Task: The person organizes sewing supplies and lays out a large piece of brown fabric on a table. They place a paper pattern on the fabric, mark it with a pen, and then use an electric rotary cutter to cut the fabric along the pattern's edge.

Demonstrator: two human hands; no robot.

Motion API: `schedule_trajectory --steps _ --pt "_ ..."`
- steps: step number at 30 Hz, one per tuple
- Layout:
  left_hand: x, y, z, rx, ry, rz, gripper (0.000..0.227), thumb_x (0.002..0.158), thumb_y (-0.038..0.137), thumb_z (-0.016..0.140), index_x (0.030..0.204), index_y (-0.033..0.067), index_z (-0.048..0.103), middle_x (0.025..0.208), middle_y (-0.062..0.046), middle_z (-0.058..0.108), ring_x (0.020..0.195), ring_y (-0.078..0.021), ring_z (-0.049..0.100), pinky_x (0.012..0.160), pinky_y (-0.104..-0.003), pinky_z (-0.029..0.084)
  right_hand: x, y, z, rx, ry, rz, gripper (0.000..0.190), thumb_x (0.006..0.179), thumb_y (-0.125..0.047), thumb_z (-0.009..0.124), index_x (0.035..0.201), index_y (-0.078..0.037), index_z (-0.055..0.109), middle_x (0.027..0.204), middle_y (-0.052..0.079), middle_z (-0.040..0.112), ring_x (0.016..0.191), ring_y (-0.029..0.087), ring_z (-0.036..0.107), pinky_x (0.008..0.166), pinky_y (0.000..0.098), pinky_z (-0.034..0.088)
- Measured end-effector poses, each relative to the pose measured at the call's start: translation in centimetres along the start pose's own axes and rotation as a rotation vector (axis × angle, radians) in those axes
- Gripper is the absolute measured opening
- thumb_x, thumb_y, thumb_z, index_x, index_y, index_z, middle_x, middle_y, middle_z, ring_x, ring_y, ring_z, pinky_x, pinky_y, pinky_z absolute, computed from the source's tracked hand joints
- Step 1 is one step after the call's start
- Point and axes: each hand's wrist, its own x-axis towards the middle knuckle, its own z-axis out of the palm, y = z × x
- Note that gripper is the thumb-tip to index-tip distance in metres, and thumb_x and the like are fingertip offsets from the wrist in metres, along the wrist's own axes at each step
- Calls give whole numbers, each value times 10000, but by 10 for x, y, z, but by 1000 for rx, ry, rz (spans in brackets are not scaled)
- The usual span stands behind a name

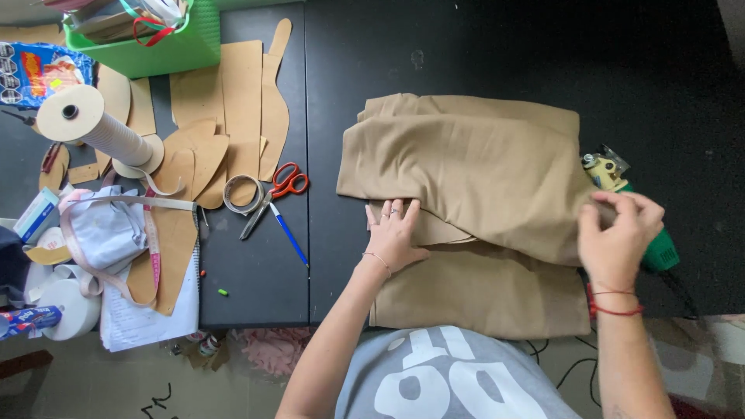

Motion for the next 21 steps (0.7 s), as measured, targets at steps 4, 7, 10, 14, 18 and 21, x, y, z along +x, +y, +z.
schedule_trajectory --steps 4,7,10,14,18,21 --pt "11 -2 15 246 371 133 872 480 173 724 1246 155 308 1063 -26 495 921 -222 485 919 -595 244 -21 -70 13 -388 -323 -389 802 479 -677 605 1110 -188 526 1390 168 219 1279 359 203 922 705 116" --pt "50 -41 46 220 430 182 308 684 240 657 957 283 523 787 65 558 839 -136 570 949 -494 323 -22 -41 44 -407 -216 -474 455 527 -179 681 970 -138 590 1218 72 492 1172 263 425 964 617 186" --pt "32 -21 -13 -128 430 90 207 768 186 570 959 253 527 756 0 590 797 -184 591 820 -383 458 -3 6 51 -242 -191 -368 271 640 -155 667 898 -227 626 881 -59 612 866 170 590 877 380 424" --pt "-9 54 -113 -588 478 140 81 788 98 484 727 145 507 614 18 497 612 -140 417 557 -237 347 29 -42 -2 20 -264 -77 160 851 -133 571 998 -139 634 548 17 439 477 118 325 488 268 284" --pt "-33 81 -154 -735 628 329 105 767 55 464 730 108 547 617 53 461 587 -105 380 560 -222 309 44 -49 -40 308 -93 -74 121 1000 -114 508 996 -16 579 878 1 487 837 78 387 712 242 325" --pt "-42 76 -175 -1267 590 258 105 774 84 501 753 47 597 653 27 504 617 -90 433 592 -199 356 67 -4 -61 311 17 -28 179 1093 -183 449 959 -77 503 871 -31 403 849 77 339 775 245 287"
